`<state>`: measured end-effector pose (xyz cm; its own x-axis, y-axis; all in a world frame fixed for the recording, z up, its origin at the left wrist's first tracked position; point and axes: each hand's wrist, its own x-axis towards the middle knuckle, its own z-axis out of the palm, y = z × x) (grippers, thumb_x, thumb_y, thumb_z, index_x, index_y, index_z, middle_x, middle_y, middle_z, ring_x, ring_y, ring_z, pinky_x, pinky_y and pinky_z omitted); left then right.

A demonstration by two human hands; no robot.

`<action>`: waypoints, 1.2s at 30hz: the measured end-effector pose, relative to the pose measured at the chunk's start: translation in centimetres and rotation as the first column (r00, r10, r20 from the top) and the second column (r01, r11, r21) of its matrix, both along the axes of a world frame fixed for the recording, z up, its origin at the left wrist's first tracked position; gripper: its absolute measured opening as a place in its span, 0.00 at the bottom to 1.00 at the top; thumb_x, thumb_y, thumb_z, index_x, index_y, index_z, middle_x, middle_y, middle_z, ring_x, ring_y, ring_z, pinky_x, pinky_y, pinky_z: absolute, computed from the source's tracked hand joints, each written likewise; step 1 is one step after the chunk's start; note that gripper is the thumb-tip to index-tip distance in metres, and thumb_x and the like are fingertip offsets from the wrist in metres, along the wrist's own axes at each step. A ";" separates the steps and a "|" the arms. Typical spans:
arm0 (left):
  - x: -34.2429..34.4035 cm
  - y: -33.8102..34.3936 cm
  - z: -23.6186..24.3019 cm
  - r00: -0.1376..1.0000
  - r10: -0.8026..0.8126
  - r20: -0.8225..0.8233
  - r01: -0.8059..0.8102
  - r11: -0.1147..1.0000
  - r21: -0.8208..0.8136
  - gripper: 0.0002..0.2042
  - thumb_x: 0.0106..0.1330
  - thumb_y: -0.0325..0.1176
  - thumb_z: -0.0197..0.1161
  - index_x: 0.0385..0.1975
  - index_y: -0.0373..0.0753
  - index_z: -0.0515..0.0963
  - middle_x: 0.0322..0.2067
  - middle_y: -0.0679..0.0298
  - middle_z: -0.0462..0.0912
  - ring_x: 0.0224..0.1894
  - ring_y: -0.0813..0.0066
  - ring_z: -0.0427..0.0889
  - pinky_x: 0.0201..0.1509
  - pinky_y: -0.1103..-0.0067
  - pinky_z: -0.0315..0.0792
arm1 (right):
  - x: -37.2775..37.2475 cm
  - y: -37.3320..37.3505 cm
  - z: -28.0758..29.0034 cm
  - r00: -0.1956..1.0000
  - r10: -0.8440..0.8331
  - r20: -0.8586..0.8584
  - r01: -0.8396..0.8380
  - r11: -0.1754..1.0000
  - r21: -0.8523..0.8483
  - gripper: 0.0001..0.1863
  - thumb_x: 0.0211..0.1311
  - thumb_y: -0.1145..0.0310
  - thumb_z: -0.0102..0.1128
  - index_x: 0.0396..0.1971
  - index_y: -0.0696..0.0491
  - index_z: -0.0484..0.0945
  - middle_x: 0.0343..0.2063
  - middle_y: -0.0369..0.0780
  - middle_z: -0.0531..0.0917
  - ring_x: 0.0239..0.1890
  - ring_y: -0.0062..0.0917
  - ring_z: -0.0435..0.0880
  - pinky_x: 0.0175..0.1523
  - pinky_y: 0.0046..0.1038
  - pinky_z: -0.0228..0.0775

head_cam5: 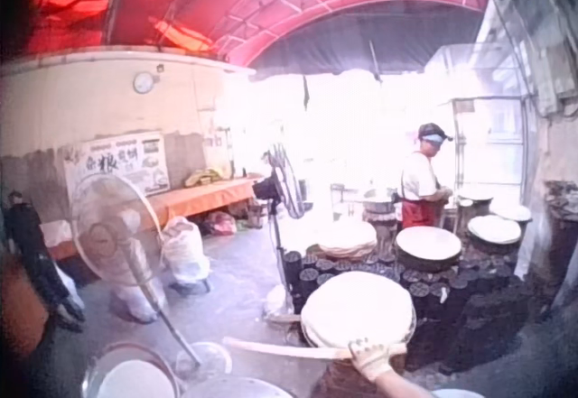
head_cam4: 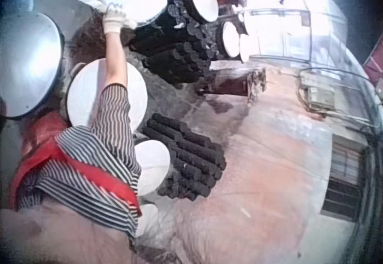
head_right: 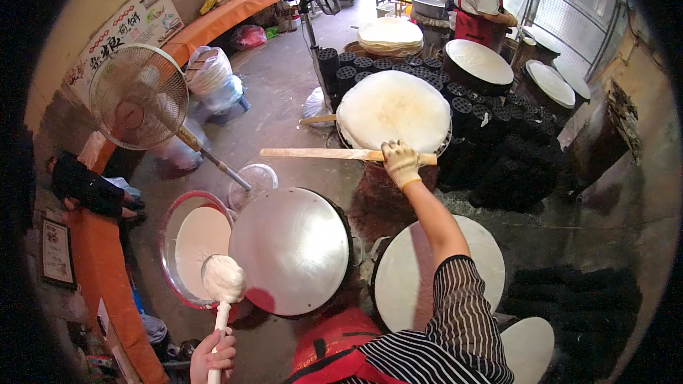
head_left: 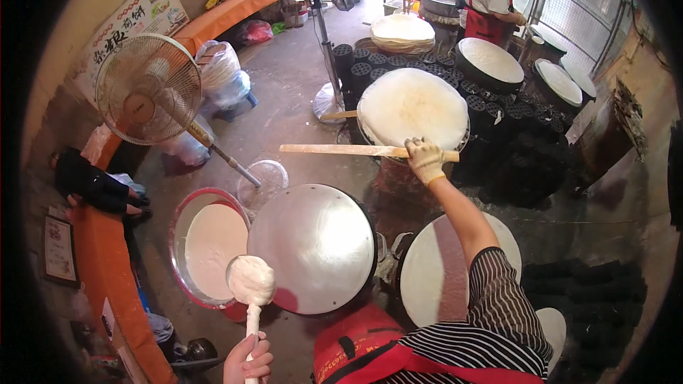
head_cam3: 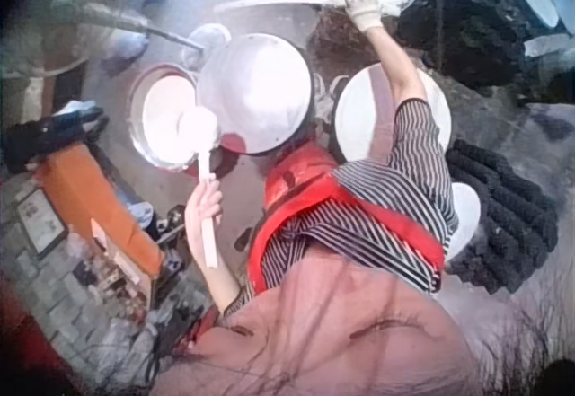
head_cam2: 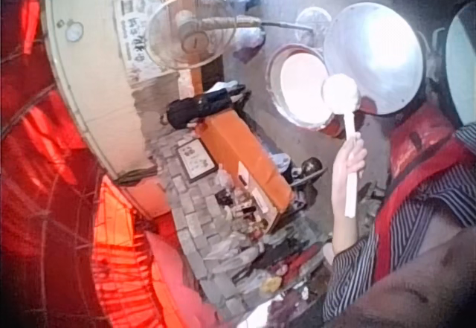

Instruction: The person spreads batter onto heated circular griddles using a ladle and a wooden stick, then uses the stick to lift and stack the cooked flatbreads onto a pile.

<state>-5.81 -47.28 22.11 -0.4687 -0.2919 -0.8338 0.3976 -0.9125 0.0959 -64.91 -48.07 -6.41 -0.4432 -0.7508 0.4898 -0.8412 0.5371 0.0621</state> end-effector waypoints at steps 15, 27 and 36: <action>-6.7 -2.3 -4.7 0.755 -0.589 0.288 0.654 0.647 -0.393 0.08 0.73 0.30 0.51 0.48 0.38 0.67 0.22 0.72 0.63 0.17 0.88 0.60 0.14 0.89 0.53 | 9.7 7.2 3.9 0.539 0.052 0.841 0.010 0.998 -0.068 0.18 0.63 0.57 0.59 0.47 0.53 0.79 0.30 0.45 0.83 0.36 0.34 0.84 0.43 0.35 0.75; -9.9 -12.3 -23.7 0.622 0.305 0.721 0.733 -0.551 -0.400 0.13 0.53 0.27 0.60 0.39 0.37 0.78 0.33 0.51 0.80 0.37 0.44 0.78 0.40 0.60 0.72 | 45.7 20.5 -1.0 0.637 -0.166 0.753 0.355 0.930 -0.096 0.29 0.68 0.63 0.51 0.70 0.39 0.60 0.46 0.49 0.78 0.44 0.51 0.79 0.49 0.43 0.73; -2.6 -20.9 -17.5 0.790 0.248 0.561 0.580 -0.601 -0.550 0.11 0.52 0.28 0.64 0.36 0.34 0.78 0.33 0.52 0.79 0.35 0.54 0.78 0.40 0.65 0.72 | 55.4 10.7 -2.7 0.298 -0.071 0.952 0.608 0.783 -0.132 0.26 0.69 0.58 0.51 0.66 0.41 0.67 0.42 0.49 0.81 0.48 0.44 0.81 0.52 0.40 0.71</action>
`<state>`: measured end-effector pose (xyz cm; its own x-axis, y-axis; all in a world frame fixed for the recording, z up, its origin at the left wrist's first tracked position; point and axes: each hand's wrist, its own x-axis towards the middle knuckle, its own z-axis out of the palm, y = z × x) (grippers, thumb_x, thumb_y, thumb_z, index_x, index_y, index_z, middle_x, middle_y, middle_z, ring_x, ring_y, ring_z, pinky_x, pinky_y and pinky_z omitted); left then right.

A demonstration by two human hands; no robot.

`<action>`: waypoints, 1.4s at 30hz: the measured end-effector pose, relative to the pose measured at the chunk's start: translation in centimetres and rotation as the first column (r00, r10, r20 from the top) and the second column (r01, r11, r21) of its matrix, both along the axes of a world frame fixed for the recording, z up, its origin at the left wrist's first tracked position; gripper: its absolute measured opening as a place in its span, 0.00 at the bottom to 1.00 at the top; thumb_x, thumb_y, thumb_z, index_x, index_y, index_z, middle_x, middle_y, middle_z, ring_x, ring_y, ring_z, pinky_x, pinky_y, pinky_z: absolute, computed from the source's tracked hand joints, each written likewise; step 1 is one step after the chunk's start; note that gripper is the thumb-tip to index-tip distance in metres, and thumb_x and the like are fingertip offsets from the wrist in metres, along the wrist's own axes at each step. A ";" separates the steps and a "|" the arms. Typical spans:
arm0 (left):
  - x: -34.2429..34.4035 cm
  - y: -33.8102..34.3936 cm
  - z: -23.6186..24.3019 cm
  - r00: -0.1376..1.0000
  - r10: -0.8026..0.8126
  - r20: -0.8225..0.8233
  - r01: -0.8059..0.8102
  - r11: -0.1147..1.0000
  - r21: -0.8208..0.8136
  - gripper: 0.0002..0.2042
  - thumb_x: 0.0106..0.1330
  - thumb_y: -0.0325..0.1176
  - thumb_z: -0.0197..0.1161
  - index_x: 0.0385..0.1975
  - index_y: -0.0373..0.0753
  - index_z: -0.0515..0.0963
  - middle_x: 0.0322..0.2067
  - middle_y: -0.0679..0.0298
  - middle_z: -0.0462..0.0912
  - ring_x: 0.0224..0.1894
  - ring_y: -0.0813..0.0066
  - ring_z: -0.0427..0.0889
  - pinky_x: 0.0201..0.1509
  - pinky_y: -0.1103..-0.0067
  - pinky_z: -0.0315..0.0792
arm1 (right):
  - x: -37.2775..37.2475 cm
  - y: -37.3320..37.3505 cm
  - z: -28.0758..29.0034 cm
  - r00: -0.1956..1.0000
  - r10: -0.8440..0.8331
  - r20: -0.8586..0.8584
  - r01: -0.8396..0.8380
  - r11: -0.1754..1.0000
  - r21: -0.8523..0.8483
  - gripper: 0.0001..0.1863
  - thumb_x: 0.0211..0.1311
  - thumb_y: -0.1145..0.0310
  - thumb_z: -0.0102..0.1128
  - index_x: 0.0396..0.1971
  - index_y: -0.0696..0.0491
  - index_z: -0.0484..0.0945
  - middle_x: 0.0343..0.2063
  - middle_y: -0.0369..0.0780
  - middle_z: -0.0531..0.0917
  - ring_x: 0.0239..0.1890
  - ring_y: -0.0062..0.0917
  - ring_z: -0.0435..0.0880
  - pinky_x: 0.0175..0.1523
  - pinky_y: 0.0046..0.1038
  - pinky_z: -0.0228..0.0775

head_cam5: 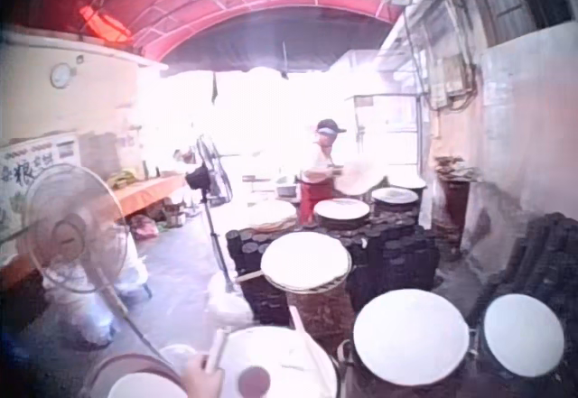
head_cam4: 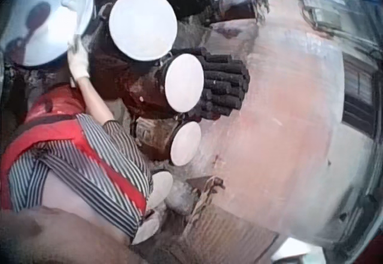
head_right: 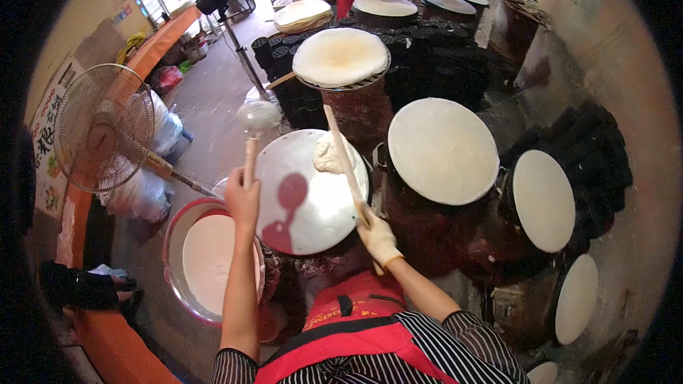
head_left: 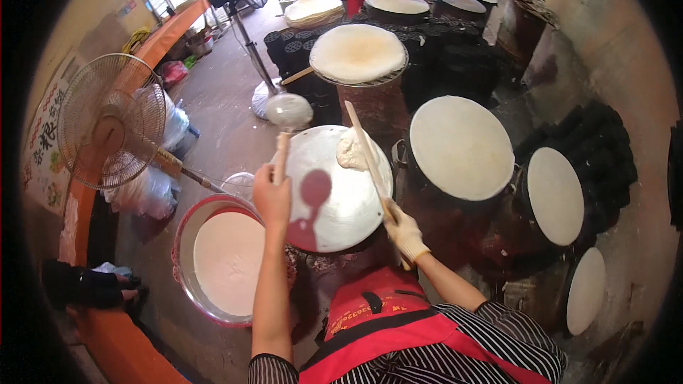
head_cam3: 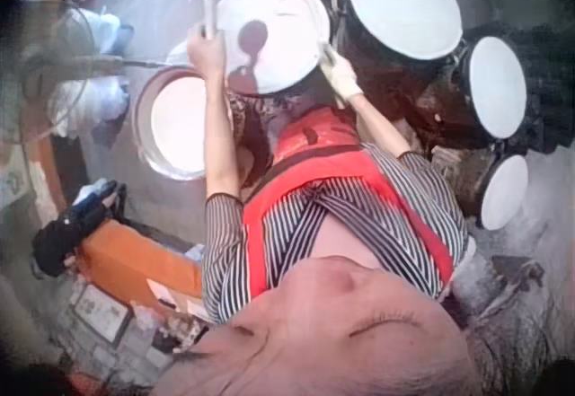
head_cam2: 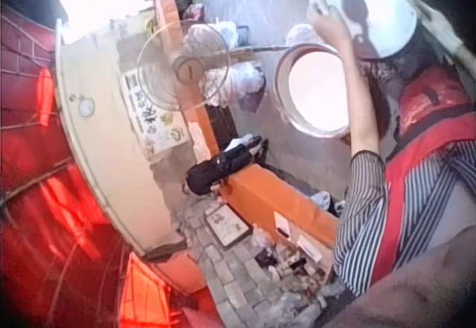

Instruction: The person spreads batter onto heated circular griddles using a ladle and a wooden stick, then uses the stick to lift and stack the cooked flatbreads onto a pile.

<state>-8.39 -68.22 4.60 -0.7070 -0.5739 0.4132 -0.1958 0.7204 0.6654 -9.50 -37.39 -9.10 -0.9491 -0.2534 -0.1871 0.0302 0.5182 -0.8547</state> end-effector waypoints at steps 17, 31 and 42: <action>42.2 -2.9 -13.2 0.887 0.446 0.120 0.104 -0.447 0.889 0.15 0.71 0.36 0.53 0.19 0.47 0.63 0.10 0.75 0.57 0.08 0.86 0.55 0.08 0.86 0.52 | 2.8 -11.8 2.5 0.930 -0.064 0.363 0.248 0.838 -0.487 0.22 0.71 0.62 0.52 0.64 0.45 0.70 0.14 0.28 0.65 0.09 0.14 0.59 0.14 0.21 0.53; 36.7 6.8 -13.7 0.882 0.424 0.208 0.058 -0.534 0.844 0.14 0.67 0.34 0.59 0.20 0.45 0.65 0.13 0.72 0.60 0.12 0.82 0.60 0.15 0.84 0.58 | 0.6 -5.6 2.9 0.893 -0.059 0.447 0.243 0.898 -0.367 0.22 0.71 0.59 0.55 0.64 0.40 0.71 0.12 0.28 0.66 0.08 0.14 0.57 0.12 0.23 0.49; 29.2 16.8 -13.3 0.822 0.506 0.261 -0.024 -0.427 0.904 0.11 0.61 0.34 0.62 0.23 0.45 0.65 0.17 0.70 0.60 0.16 0.77 0.60 0.23 0.78 0.63 | -6.5 -8.3 7.8 0.753 0.600 0.269 -0.516 0.793 -0.323 0.23 0.67 0.63 0.53 0.60 0.54 0.75 0.46 0.43 0.84 0.43 0.23 0.80 0.51 0.25 0.71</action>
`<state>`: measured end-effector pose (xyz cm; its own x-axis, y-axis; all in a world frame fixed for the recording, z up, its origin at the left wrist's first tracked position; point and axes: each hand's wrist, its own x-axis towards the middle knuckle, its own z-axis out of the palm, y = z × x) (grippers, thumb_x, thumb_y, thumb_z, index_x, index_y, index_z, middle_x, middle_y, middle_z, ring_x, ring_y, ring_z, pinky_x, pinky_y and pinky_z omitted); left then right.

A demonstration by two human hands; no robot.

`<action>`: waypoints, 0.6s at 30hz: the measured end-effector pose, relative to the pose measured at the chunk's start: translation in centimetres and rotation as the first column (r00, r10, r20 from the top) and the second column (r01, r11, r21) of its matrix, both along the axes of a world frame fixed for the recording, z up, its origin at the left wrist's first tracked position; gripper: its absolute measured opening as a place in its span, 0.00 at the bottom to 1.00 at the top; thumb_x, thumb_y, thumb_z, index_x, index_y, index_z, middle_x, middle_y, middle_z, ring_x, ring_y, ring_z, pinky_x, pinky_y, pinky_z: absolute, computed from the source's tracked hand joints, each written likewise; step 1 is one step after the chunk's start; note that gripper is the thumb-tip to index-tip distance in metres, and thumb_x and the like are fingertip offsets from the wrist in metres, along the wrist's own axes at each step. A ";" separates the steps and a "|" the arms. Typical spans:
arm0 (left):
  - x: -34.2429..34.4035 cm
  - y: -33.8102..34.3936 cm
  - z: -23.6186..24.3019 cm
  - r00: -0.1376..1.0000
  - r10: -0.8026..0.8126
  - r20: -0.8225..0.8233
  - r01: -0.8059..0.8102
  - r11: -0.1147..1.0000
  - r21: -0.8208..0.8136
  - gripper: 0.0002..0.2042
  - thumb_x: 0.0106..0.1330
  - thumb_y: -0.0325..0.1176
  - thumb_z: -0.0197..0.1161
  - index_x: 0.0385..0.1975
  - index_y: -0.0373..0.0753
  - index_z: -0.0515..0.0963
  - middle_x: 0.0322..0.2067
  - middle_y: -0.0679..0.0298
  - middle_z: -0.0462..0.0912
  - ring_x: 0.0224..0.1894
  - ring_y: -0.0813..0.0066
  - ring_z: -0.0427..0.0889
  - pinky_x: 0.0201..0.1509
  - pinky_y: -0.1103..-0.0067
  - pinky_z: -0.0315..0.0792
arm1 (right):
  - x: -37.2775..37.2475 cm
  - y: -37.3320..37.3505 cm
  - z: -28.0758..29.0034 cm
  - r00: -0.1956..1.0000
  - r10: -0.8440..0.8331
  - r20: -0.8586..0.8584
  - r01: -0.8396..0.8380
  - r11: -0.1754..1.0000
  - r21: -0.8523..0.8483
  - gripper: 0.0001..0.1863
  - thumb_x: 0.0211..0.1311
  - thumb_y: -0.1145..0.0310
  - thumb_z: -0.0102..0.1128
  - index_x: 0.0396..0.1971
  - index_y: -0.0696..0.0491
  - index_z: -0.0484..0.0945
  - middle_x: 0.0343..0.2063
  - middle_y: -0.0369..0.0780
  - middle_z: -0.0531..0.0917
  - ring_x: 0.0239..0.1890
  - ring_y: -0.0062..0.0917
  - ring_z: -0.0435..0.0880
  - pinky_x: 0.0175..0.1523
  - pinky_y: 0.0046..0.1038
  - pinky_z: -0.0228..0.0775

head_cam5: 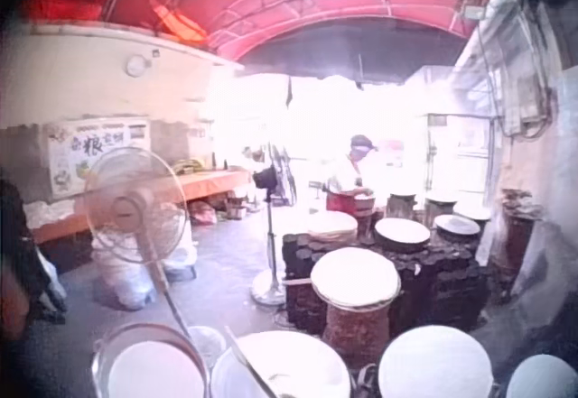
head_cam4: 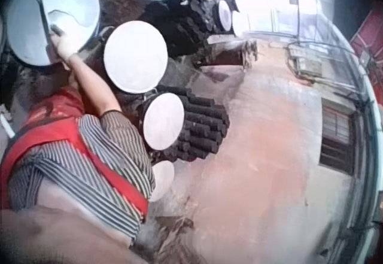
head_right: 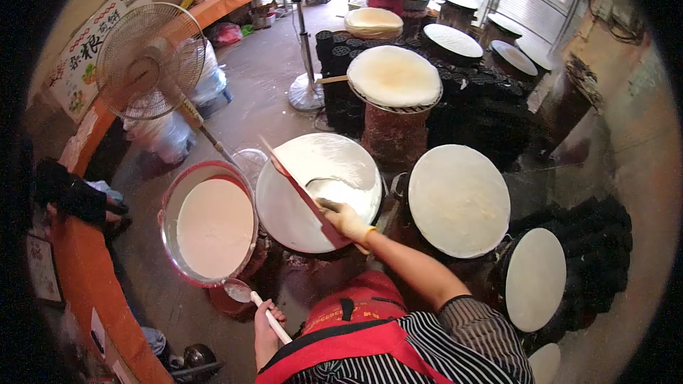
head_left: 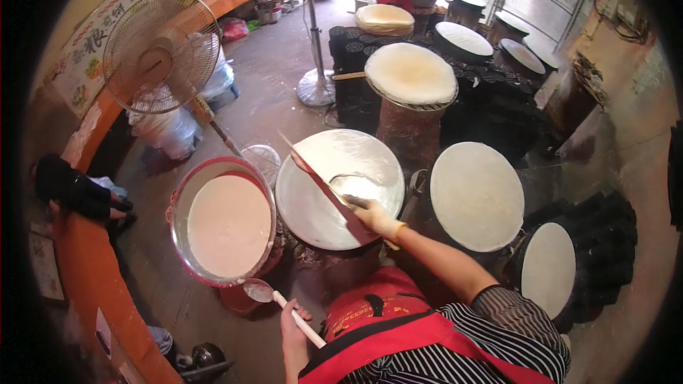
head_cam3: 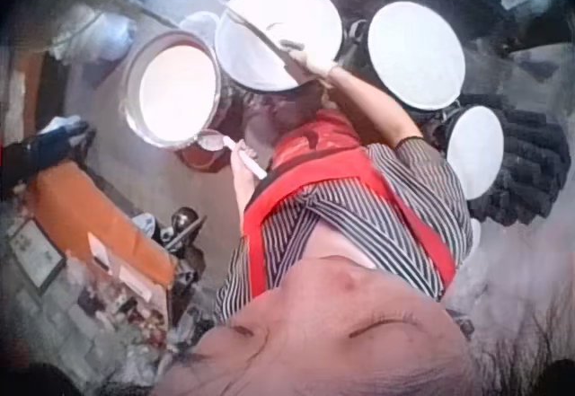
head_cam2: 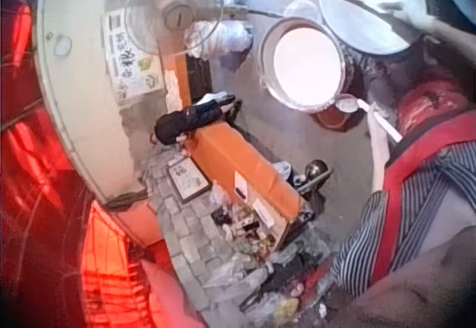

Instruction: The person spreads batter onto heated circular griddles using a ladle and a wooden stick, then uses the stick to lift and stack the cooked flatbreads onto a pile.

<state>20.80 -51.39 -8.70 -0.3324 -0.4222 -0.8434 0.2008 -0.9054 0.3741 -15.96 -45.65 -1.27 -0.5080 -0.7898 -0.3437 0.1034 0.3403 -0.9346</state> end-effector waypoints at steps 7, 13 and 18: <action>-2.3 6.0 1.3 0.984 0.171 0.058 -0.171 0.985 -0.004 0.10 0.63 0.35 0.61 0.24 0.45 0.67 0.17 0.71 0.62 0.17 0.79 0.62 0.23 0.81 0.63 | -9.0 5.6 -6.3 0.987 -0.148 -0.062 0.148 0.989 -0.003 0.22 0.69 0.61 0.55 0.59 0.53 0.75 0.44 0.43 0.85 0.44 0.21 0.81 0.52 0.24 0.71; -3.6 10.4 1.6 0.943 0.329 0.050 -0.330 0.944 0.017 0.09 0.63 0.32 0.61 0.24 0.41 0.68 0.16 0.71 0.63 0.16 0.80 0.62 0.22 0.81 0.62 | -8.5 1.9 -2.8 0.967 0.248 -0.048 -0.246 0.968 0.052 0.22 0.68 0.61 0.55 0.61 0.47 0.75 0.41 0.41 0.86 0.41 0.20 0.80 0.49 0.23 0.71; -3.0 12.3 1.7 0.915 0.396 0.085 -0.400 0.916 0.038 0.08 0.63 0.31 0.61 0.25 0.40 0.69 0.16 0.71 0.63 0.16 0.79 0.63 0.23 0.81 0.63 | -13.2 8.0 0.8 0.853 0.461 0.244 -0.500 0.857 0.130 0.20 0.68 0.64 0.55 0.59 0.44 0.78 0.22 0.32 0.78 0.20 0.14 0.71 0.26 0.20 0.65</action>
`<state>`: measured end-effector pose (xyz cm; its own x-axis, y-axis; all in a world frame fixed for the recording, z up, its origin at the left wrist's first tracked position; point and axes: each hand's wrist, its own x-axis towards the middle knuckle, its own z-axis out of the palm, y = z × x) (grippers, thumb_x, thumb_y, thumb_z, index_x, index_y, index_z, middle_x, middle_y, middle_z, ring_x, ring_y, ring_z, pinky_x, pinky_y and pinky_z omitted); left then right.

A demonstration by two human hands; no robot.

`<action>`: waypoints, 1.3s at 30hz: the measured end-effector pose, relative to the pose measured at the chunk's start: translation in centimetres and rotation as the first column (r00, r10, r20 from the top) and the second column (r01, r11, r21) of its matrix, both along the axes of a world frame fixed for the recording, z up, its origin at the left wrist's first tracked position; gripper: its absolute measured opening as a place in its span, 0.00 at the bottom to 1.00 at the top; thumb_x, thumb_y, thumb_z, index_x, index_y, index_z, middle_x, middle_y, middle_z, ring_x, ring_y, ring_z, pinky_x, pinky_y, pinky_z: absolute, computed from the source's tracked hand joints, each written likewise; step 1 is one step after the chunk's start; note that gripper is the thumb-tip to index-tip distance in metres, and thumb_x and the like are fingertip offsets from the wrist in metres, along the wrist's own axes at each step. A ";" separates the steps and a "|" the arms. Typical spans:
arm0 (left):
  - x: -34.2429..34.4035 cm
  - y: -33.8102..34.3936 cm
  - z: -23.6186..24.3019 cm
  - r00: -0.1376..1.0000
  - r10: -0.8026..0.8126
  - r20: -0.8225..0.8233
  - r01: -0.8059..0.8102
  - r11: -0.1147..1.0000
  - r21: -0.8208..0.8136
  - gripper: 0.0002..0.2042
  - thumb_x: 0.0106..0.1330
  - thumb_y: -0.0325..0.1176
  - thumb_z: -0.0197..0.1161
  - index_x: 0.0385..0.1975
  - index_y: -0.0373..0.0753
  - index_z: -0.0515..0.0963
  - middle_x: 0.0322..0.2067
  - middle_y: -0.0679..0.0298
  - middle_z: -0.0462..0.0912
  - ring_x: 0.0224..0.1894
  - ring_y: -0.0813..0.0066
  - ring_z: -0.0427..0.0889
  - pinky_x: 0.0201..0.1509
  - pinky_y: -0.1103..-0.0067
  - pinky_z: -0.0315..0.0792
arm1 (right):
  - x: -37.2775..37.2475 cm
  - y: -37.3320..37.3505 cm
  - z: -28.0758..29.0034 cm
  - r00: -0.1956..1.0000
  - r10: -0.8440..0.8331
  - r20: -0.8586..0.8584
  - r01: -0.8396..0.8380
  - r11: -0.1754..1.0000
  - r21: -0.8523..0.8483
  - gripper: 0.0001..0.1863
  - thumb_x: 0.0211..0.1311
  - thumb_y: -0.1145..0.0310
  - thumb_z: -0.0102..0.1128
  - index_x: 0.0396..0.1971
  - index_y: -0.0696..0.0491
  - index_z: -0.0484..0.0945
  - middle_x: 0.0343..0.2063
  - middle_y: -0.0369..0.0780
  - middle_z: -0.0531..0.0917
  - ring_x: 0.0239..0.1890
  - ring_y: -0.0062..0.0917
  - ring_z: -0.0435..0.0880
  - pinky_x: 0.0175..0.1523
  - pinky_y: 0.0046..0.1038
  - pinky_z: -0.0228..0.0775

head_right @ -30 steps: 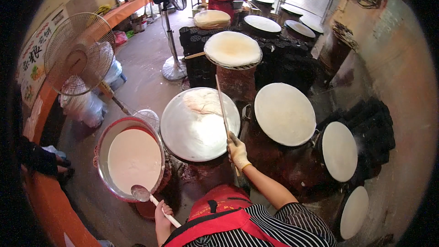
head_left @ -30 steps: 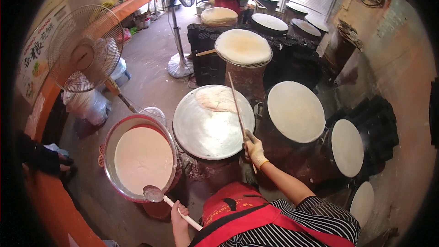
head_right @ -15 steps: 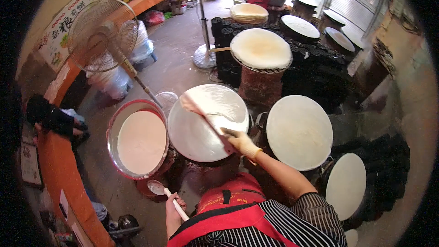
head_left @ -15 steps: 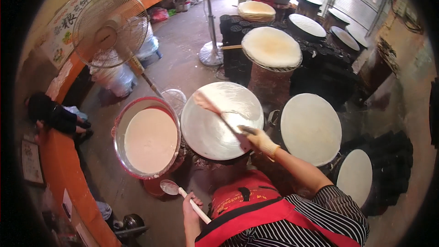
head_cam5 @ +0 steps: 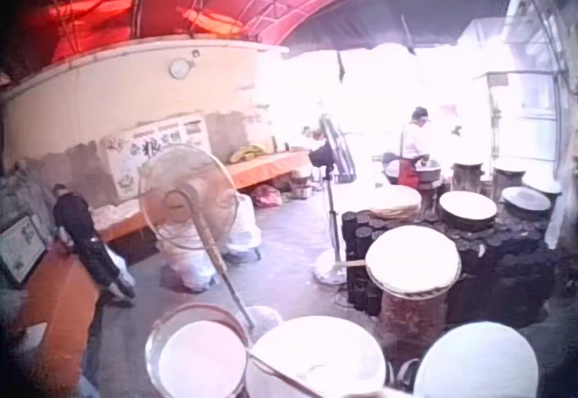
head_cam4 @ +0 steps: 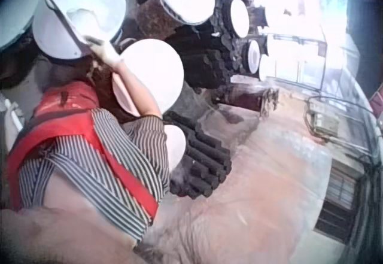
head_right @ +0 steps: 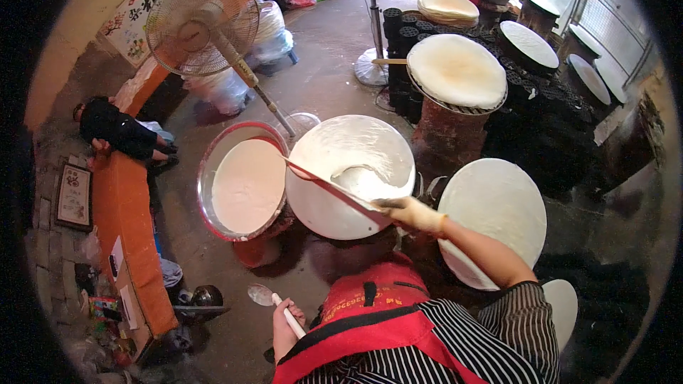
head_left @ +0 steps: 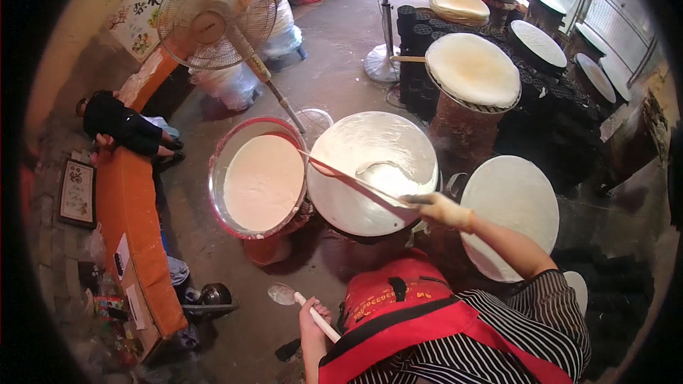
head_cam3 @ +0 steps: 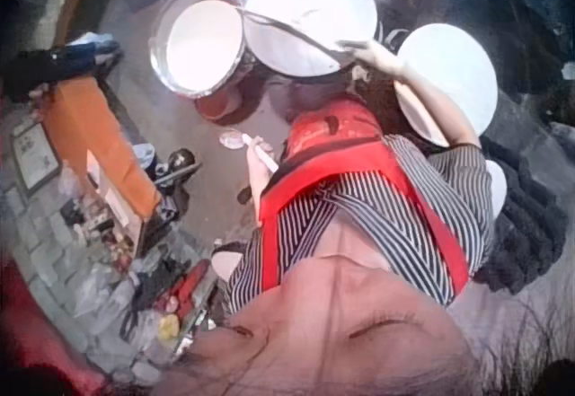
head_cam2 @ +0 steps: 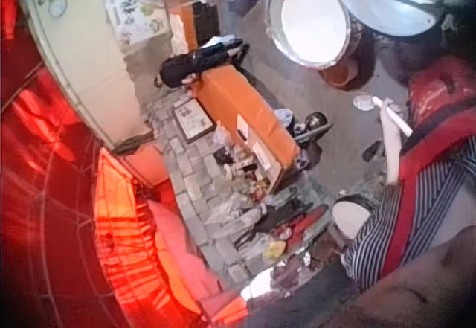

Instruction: The person spreads batter onto heated circular griddles using a ladle and a wooden stick, then uses the stick to lift and stack the cooked flatbreads onto a pile.

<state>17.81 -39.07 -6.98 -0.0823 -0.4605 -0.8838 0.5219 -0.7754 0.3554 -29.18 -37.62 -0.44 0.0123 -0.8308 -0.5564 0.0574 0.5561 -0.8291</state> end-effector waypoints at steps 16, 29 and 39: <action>-0.3 4.4 4.6 0.979 -0.030 0.202 0.029 1.000 0.009 0.08 0.64 0.33 0.62 0.27 0.38 0.73 0.17 0.69 0.67 0.18 0.76 0.67 0.24 0.79 0.69 | -7.1 -3.7 0.6 0.970 0.054 -0.238 -0.041 0.997 0.060 0.24 0.66 0.49 0.60 0.58 0.43 0.78 0.24 0.31 0.80 0.21 0.14 0.71 0.27 0.19 0.63; 1.5 -2.3 4.8 0.899 -0.321 0.297 0.339 0.941 -0.012 0.06 0.63 0.31 0.63 0.36 0.37 0.77 0.34 0.63 0.82 0.41 0.68 0.82 0.47 0.73 0.79 | 2.9 10.6 -5.1 0.956 -0.294 -0.004 0.293 0.954 -0.062 0.22 0.66 0.68 0.61 0.60 0.50 0.75 0.44 0.33 0.84 0.40 0.11 0.75 0.49 0.17 0.70; 7.8 -14.5 0.8 0.714 -0.654 0.251 0.698 0.694 -0.176 0.09 0.65 0.30 0.62 0.41 0.35 0.80 0.40 0.64 0.82 0.48 0.76 0.78 0.54 0.75 0.76 | 22.3 10.6 -4.1 0.883 -0.453 -0.126 0.432 0.887 -0.161 0.21 0.68 0.64 0.58 0.59 0.54 0.75 0.56 0.41 0.81 0.57 0.22 0.77 0.62 0.22 0.65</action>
<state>25.62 -53.56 -6.22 -0.3276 -0.5316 -0.7811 -0.1899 -0.7728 0.6056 -6.83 -27.02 -4.54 -0.4512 -0.7914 -0.4124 0.1376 0.3949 -0.9084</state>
